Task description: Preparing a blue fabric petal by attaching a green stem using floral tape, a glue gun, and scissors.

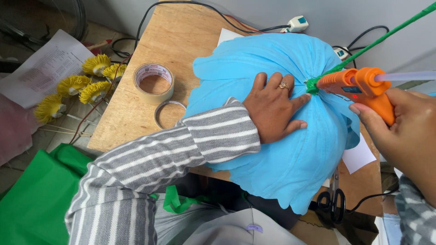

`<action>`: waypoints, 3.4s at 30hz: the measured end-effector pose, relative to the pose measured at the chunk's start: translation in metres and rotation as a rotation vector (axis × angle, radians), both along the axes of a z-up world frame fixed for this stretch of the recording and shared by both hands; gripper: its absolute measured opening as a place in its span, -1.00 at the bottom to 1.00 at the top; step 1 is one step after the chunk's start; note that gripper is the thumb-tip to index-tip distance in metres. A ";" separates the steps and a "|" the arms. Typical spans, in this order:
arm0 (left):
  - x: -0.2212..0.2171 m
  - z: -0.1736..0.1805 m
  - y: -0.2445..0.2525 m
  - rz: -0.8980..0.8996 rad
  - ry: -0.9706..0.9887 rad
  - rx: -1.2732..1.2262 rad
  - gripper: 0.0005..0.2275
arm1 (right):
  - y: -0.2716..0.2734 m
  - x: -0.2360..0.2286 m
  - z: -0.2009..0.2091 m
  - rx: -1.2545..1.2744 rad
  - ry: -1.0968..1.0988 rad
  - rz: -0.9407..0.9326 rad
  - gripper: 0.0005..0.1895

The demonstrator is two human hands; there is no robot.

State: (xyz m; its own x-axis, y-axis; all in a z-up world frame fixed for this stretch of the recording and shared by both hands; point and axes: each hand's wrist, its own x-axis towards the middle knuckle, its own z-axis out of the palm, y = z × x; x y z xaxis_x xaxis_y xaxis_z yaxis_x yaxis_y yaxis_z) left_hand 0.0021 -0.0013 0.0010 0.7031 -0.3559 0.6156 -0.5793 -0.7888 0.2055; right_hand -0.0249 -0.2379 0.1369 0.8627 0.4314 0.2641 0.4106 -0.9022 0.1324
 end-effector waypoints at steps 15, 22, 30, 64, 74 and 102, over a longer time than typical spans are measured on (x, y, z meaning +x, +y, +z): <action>0.006 -0.003 -0.005 0.066 -0.028 0.043 -0.39 | -0.020 -0.013 -0.017 0.895 0.354 -0.126 -0.62; 0.016 -0.001 -0.006 0.058 0.042 0.005 -0.44 | -0.039 -0.027 -0.045 1.085 0.306 -0.070 -0.46; 0.037 0.011 -0.002 -0.041 0.337 -0.184 -0.67 | -0.055 -0.045 -0.064 1.221 0.250 -0.099 -0.39; 0.067 0.023 -0.002 0.066 0.174 -0.213 -0.77 | -0.143 -0.076 -0.145 1.834 0.325 -0.239 -0.43; 0.104 0.035 -0.015 -0.035 0.506 -0.052 -0.80 | -0.155 -0.078 -0.153 1.881 0.337 -0.228 -0.45; 0.065 0.022 0.012 -0.177 -0.010 -0.058 -0.77 | -0.191 0.002 -0.223 1.464 0.066 -0.932 -0.61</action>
